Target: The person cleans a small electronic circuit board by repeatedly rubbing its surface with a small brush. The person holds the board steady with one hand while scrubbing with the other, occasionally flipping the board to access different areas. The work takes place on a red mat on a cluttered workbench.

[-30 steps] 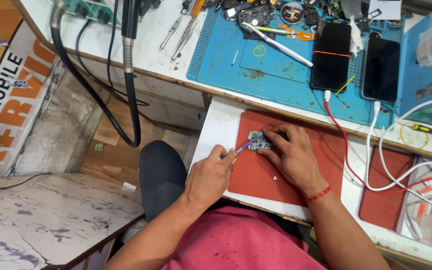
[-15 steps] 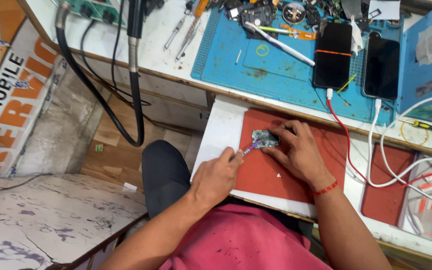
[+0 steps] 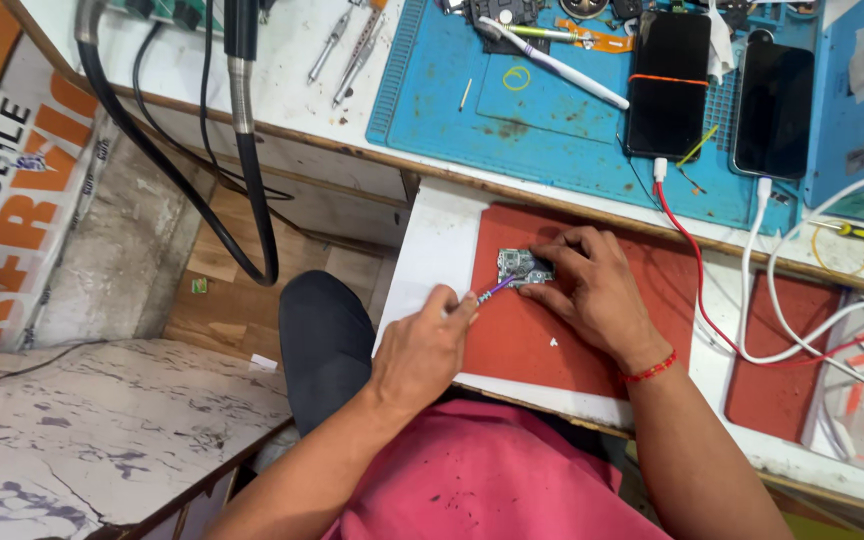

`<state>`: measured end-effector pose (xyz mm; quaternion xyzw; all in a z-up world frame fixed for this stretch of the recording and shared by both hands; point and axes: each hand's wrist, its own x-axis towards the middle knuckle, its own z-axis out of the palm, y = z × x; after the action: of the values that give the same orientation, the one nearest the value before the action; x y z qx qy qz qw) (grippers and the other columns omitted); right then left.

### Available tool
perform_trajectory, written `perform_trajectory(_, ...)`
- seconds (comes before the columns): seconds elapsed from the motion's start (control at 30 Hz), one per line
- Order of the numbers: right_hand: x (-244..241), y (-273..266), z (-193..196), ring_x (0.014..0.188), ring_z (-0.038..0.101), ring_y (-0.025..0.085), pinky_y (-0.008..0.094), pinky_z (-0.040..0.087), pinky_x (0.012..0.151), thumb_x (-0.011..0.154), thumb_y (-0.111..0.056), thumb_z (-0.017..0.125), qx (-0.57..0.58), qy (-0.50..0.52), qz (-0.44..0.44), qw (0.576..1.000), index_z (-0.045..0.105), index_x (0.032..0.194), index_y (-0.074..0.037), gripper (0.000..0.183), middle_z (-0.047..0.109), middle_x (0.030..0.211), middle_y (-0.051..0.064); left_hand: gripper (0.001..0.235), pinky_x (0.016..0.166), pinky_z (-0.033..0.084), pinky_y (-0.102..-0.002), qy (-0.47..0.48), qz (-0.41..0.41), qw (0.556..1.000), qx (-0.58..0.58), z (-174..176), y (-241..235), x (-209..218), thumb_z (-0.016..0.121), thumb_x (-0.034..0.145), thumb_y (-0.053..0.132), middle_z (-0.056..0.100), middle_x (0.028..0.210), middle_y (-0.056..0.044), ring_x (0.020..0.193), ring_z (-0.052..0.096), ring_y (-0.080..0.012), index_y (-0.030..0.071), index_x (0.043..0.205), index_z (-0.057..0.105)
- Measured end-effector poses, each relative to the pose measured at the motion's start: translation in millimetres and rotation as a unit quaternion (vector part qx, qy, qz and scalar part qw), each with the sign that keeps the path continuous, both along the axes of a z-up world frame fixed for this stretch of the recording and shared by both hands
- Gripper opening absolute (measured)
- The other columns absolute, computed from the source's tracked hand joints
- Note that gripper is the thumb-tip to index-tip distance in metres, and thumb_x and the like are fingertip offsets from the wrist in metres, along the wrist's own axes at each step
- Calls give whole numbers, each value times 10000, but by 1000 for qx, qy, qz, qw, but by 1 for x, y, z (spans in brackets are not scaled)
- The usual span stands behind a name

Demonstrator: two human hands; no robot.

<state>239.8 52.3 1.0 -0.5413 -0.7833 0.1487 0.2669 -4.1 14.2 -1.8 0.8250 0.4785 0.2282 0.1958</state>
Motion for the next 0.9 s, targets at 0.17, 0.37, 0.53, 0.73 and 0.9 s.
perform_trajectory(0.17,-2,1,1,995,579,320,447,509,869,715,-322,889,-1,-10,-10,1000,759,1145,-122,492,630,1108,108,307,499,538,-448,22,-4,1000,-11,3,-15,5,611,951,83,610,974,-133,617,691,-307,-29,1231,669)
perform_trajectory(0.37,3,2,0,1006,578,318,436,508,876,745,-307,898,-22,12,1,1000,757,1136,-110,461,633,1107,92,319,506,547,-433,75,34,997,-3,-12,2,2,615,962,76,606,1006,-147,615,680,-321,-39,1257,659)
perform_trajectory(0.53,4,9,1,1004,583,325,435,508,879,693,-291,902,-9,20,11,1000,762,1142,-107,504,624,1099,111,365,515,546,-446,61,29,998,-2,-5,-6,2,627,894,66,600,1011,-154,627,680,-326,-1,1253,635)
perform_trajectory(0.73,13,7,8,1050,596,324,425,509,922,745,-155,848,-24,33,64,997,736,1195,-62,473,629,1147,123,444,506,544,-468,115,-14,993,-19,-3,-15,6,597,871,31,604,1020,-152,590,674,-317,-5,1314,593)
perform_trajectory(0.9,15,-2,1,1074,605,313,407,518,923,772,-154,843,-87,45,20,995,734,1198,-52,451,634,1146,118,332,519,545,-458,71,-6,997,-8,-11,-4,5,570,968,62,610,1015,-141,649,688,-312,9,1294,598)
